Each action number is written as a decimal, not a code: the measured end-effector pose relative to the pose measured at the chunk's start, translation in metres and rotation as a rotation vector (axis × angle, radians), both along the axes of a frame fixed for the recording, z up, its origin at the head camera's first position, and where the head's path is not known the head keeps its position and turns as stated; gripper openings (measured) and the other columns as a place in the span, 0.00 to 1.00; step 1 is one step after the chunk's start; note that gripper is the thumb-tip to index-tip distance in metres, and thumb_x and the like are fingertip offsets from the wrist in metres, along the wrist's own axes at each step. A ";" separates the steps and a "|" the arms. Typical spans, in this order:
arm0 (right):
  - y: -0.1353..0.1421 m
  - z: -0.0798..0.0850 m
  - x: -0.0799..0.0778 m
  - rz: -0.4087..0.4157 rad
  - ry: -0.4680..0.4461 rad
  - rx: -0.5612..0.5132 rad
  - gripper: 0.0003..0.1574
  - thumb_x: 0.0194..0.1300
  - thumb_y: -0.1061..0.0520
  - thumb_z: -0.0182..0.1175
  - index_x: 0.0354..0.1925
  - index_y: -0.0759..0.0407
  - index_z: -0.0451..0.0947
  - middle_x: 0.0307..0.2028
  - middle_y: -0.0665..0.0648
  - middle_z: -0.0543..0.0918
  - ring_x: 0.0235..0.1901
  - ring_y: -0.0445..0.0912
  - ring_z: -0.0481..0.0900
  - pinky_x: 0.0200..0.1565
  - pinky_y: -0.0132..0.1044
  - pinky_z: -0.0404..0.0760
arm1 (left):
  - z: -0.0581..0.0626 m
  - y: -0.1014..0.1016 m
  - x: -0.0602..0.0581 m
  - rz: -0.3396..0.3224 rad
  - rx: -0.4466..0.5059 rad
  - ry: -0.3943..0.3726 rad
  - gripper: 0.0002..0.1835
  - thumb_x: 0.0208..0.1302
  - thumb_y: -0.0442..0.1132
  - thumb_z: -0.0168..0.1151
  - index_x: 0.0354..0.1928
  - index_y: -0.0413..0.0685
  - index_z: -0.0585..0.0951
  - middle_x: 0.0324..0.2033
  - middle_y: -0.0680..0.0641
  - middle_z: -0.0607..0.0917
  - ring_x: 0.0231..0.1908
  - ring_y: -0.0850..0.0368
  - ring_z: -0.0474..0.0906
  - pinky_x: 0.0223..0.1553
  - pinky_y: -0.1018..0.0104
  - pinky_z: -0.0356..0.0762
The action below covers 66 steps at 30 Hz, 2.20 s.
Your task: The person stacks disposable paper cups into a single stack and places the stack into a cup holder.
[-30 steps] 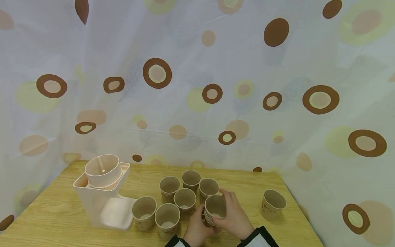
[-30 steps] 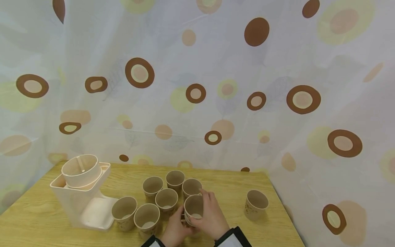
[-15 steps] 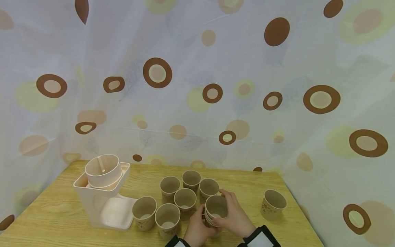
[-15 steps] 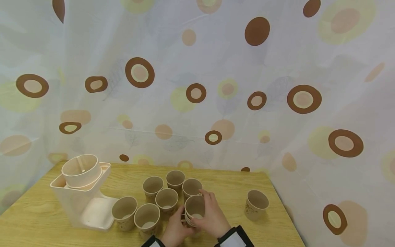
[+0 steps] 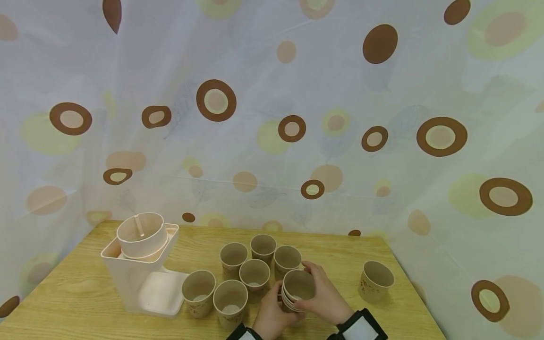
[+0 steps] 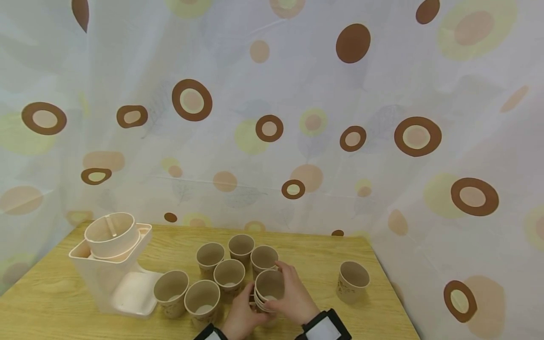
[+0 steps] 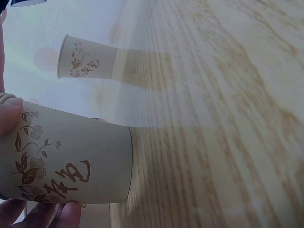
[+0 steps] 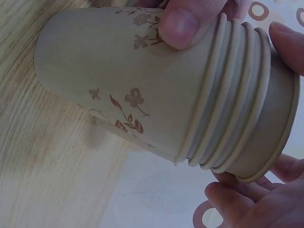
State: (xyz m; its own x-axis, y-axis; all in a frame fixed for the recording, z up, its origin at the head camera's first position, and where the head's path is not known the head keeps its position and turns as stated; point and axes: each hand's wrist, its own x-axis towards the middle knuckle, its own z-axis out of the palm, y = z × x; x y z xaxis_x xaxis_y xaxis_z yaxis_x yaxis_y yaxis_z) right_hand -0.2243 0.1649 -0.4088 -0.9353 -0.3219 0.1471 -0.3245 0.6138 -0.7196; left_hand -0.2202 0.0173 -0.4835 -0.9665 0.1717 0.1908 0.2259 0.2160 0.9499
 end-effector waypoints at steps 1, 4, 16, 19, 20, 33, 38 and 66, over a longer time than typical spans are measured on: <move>0.000 0.000 0.000 0.003 -0.001 0.001 0.57 0.40 0.59 0.74 0.64 0.75 0.58 0.55 0.74 0.68 0.50 0.61 0.72 0.47 0.58 0.76 | 0.000 0.000 0.000 0.000 0.003 0.001 0.37 0.41 0.40 0.74 0.56 0.35 0.71 0.46 0.38 0.81 0.42 0.51 0.78 0.39 0.60 0.78; 0.001 -0.001 -0.001 0.009 -0.011 0.005 0.57 0.40 0.58 0.74 0.64 0.75 0.58 0.55 0.75 0.68 0.51 0.62 0.72 0.47 0.59 0.76 | 0.000 0.000 0.000 -0.002 0.007 -0.013 0.37 0.41 0.40 0.74 0.55 0.35 0.71 0.46 0.39 0.81 0.42 0.52 0.78 0.38 0.60 0.79; 0.002 -0.001 -0.002 0.021 -0.045 -0.004 0.58 0.39 0.59 0.74 0.64 0.75 0.56 0.57 0.76 0.68 0.51 0.62 0.72 0.47 0.59 0.75 | 0.000 0.000 -0.001 -0.006 -0.006 -0.023 0.37 0.42 0.41 0.73 0.56 0.36 0.70 0.46 0.39 0.81 0.41 0.51 0.78 0.39 0.59 0.78; 0.003 -0.003 -0.003 0.025 -0.045 -0.006 0.58 0.39 0.59 0.74 0.64 0.76 0.57 0.56 0.76 0.68 0.51 0.63 0.71 0.48 0.59 0.75 | 0.000 0.000 -0.001 -0.004 -0.012 -0.012 0.37 0.42 0.42 0.73 0.56 0.36 0.70 0.47 0.39 0.81 0.42 0.51 0.78 0.39 0.59 0.78; 0.003 -0.003 -0.003 0.027 -0.046 -0.008 0.59 0.38 0.59 0.74 0.64 0.76 0.57 0.56 0.76 0.68 0.52 0.63 0.71 0.48 0.59 0.75 | -0.001 0.000 -0.002 -0.003 -0.012 -0.016 0.37 0.42 0.42 0.73 0.56 0.36 0.70 0.47 0.39 0.81 0.42 0.51 0.78 0.39 0.60 0.78; 0.025 -0.002 -0.006 -0.238 0.062 -0.017 0.52 0.52 0.48 0.68 0.64 0.75 0.57 0.61 0.77 0.66 0.61 0.68 0.62 0.58 0.65 0.65 | -0.002 0.000 0.000 -0.021 0.005 -0.044 0.40 0.41 0.38 0.75 0.59 0.36 0.69 0.50 0.37 0.80 0.44 0.48 0.77 0.45 0.47 0.77; 0.069 -0.001 -0.024 -0.546 0.155 0.075 0.58 0.53 0.46 0.66 0.64 0.82 0.50 0.61 0.84 0.58 0.60 0.75 0.55 0.59 0.70 0.58 | 0.000 -0.001 -0.001 -0.019 0.007 -0.039 0.40 0.39 0.38 0.75 0.58 0.36 0.69 0.49 0.37 0.80 0.44 0.49 0.76 0.46 0.49 0.74; 0.122 -0.033 -0.050 -0.682 -0.072 -0.041 0.59 0.54 0.51 0.62 0.65 0.88 0.42 0.58 0.89 0.58 0.53 0.76 0.62 0.52 0.68 0.69 | 0.003 -0.002 -0.001 -0.037 0.020 -0.073 0.41 0.40 0.37 0.75 0.59 0.35 0.68 0.49 0.37 0.79 0.45 0.47 0.76 0.47 0.47 0.75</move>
